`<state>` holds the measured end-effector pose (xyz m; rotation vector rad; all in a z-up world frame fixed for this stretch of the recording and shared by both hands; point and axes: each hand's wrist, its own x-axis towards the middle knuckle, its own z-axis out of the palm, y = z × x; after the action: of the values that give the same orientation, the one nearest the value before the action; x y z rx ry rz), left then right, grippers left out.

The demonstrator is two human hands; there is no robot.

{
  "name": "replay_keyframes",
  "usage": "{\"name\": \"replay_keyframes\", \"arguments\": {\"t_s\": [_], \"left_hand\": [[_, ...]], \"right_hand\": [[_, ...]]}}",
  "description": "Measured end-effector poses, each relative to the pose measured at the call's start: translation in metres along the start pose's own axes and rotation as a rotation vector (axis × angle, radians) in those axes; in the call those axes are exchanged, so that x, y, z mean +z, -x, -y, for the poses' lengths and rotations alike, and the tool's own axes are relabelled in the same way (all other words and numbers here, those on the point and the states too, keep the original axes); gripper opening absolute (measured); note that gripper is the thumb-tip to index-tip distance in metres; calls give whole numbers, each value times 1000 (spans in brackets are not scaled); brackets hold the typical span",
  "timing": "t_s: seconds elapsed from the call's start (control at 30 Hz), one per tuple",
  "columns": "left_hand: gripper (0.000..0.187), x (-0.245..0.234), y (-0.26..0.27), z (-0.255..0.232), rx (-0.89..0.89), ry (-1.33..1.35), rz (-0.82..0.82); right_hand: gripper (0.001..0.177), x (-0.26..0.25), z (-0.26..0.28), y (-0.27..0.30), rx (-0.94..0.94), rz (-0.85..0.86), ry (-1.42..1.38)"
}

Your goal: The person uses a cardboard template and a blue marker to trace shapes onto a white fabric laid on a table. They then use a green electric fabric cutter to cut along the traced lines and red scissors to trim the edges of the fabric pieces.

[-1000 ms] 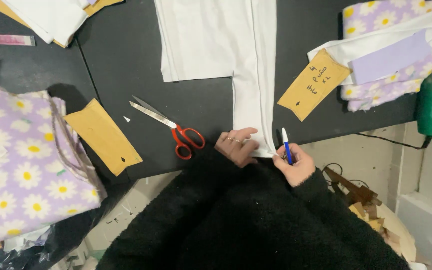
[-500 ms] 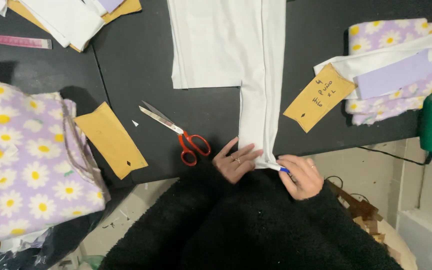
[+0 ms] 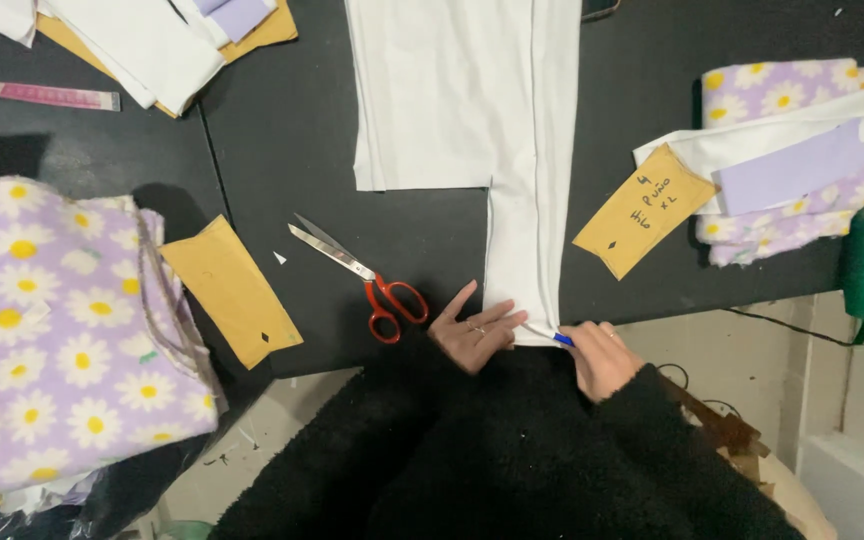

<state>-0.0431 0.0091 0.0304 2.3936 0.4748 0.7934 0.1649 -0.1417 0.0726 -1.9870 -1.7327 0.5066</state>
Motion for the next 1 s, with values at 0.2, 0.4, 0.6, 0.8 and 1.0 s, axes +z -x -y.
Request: {"name": "replay_keyframes", "arguments": {"t_s": [0.2, 0.4, 0.6, 0.8, 1.0], "left_hand": [[23, -13, -25, -2, 30, -4, 52], [21, 33, -59, 30, -180, -87, 167], [110, 30, -78, 23, -366, -272, 404], [133, 14, -80, 18, -367, -256, 489], [133, 19, -77, 19, -347, -218, 507]], "right_hand": [[20, -9, -16, -28, 560, 151, -209], [29, 14, -44, -86, 769, 12, -638], [53, 20, -34, -120, 897, 143, -429], [44, 17, -32, -113, 591, -22, -56], [25, -17, -2, -122, 644, -25, -26]]}}
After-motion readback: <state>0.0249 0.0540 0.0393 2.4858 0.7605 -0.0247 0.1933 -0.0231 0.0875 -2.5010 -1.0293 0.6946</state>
